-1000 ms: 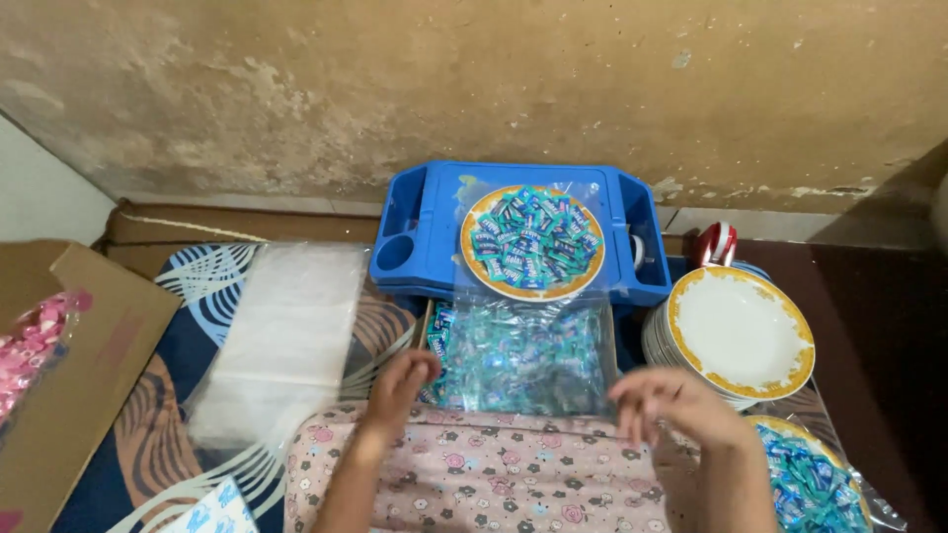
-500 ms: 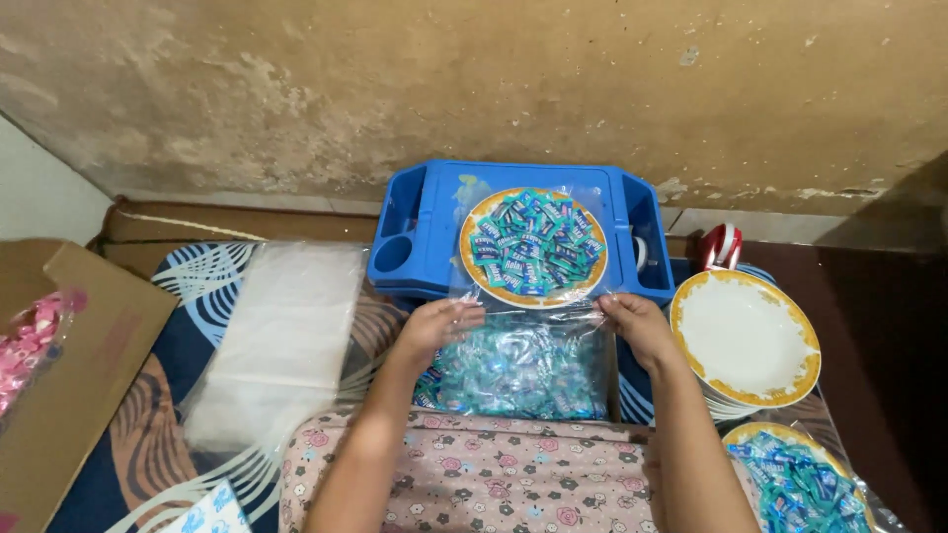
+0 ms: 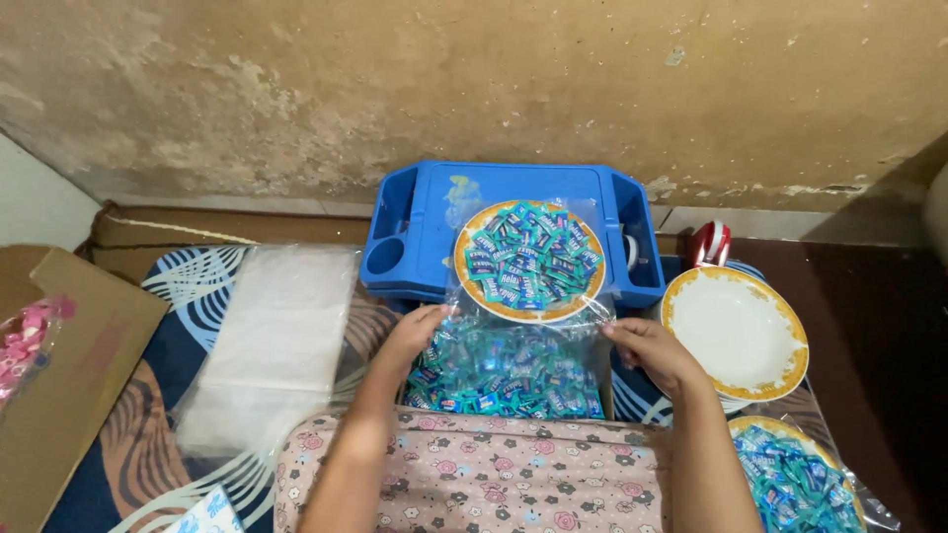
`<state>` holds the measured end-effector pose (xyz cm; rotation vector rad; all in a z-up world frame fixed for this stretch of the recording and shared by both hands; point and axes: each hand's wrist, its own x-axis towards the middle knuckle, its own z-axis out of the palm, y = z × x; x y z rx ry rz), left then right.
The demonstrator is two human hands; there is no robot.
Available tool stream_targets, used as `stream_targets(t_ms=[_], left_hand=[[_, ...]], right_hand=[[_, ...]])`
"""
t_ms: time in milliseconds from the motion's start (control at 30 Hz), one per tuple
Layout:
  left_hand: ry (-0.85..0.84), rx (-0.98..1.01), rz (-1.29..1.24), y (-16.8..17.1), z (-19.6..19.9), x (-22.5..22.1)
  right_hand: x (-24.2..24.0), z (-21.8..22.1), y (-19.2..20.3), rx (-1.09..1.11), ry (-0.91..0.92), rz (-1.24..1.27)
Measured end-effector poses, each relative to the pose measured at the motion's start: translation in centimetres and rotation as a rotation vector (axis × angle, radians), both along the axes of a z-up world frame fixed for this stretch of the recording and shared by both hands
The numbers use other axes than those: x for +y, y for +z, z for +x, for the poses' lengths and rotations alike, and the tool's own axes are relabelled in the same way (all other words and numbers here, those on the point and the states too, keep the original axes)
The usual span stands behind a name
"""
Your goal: Arranging small blue packets onto a decorative plate and then sliding the plate into a clear plastic bag for packaging.
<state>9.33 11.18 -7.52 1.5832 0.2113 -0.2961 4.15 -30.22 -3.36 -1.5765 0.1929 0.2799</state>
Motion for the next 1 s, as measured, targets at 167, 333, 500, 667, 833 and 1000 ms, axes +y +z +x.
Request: stream_targets(t_ms=[167, 333, 500, 667, 833, 1000], left_hand=[[-0.078, 0.070, 0.024, 1.1, 0.4, 0.5], [-0.120, 0.055, -0.024, 2.9, -0.8, 0.2], [-0.174, 0.012, -0.099, 3.7, -1.9, -0.5], [-0.042, -0.041, -0.144, 4.6, -4.4, -2.9], [0.213, -0.098, -0.347, 3.0, -6.0, -5.8], [0.285, -0.164, -0.380, 5.1, -7.5, -6.9]], right_hand=[[0.7, -0.2, 0.3, 0.021, 0.060, 0.056], [0.4, 0.2, -0.6, 0.022, 0.016, 0.025], [0.7, -0.4, 0.0, -0.072, -0.111, 0.117], [2.1, -1.1, -0.6, -0.101, -0.290, 0.203], [6.6, -3.2, -3.8, -0.122, -0.602, 0.724], [13.0, -3.7, -1.1, 0.083, -0.514, 0.929]])
